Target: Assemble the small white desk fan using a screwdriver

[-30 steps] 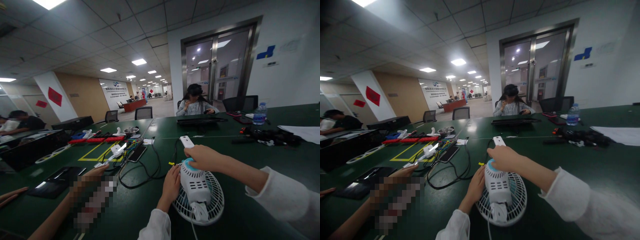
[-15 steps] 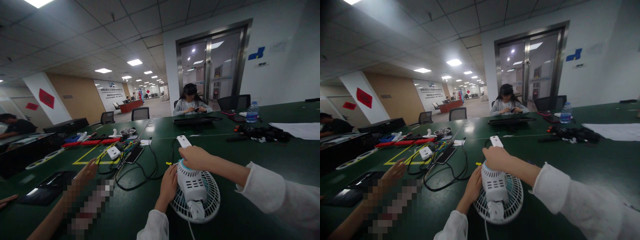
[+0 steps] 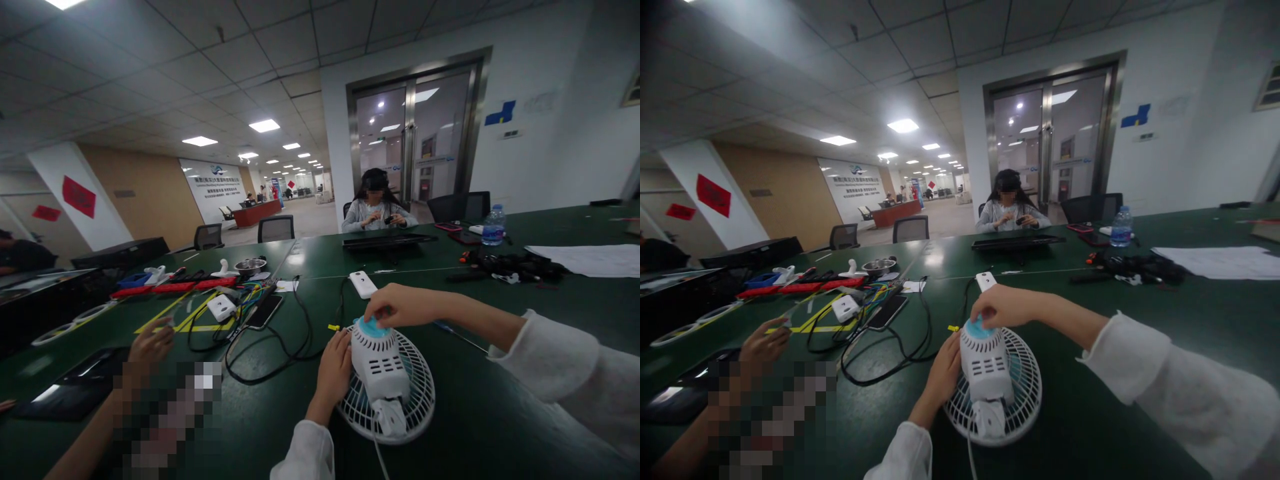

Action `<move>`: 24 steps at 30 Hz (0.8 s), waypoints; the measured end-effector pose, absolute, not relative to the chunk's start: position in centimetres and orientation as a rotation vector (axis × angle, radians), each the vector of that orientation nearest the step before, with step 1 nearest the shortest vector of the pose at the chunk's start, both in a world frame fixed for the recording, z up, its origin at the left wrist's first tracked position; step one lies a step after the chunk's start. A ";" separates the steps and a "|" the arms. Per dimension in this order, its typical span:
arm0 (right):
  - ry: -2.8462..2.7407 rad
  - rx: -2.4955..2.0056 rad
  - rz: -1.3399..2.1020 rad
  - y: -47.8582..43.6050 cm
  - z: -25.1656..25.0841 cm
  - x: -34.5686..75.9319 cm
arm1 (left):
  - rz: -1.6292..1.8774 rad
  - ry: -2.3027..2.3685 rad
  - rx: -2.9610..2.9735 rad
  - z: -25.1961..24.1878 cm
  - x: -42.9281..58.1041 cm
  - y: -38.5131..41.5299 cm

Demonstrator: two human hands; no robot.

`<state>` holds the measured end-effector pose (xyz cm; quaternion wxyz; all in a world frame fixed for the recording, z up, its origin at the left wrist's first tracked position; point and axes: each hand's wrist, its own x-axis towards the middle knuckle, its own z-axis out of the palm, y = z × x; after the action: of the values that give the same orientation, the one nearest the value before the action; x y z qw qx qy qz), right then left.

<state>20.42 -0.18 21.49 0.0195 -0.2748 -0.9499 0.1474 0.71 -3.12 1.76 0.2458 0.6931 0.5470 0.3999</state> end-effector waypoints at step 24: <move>-3.228 -0.602 0.214 1.2 22.1 20.7 | 1.052 1.510 1.951 1.7 0.7 -3.0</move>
<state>20.74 1.22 22.08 -0.0742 -0.1824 -0.9783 0.0650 0.72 -2.98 1.66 0.2275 0.7084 0.5482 0.3820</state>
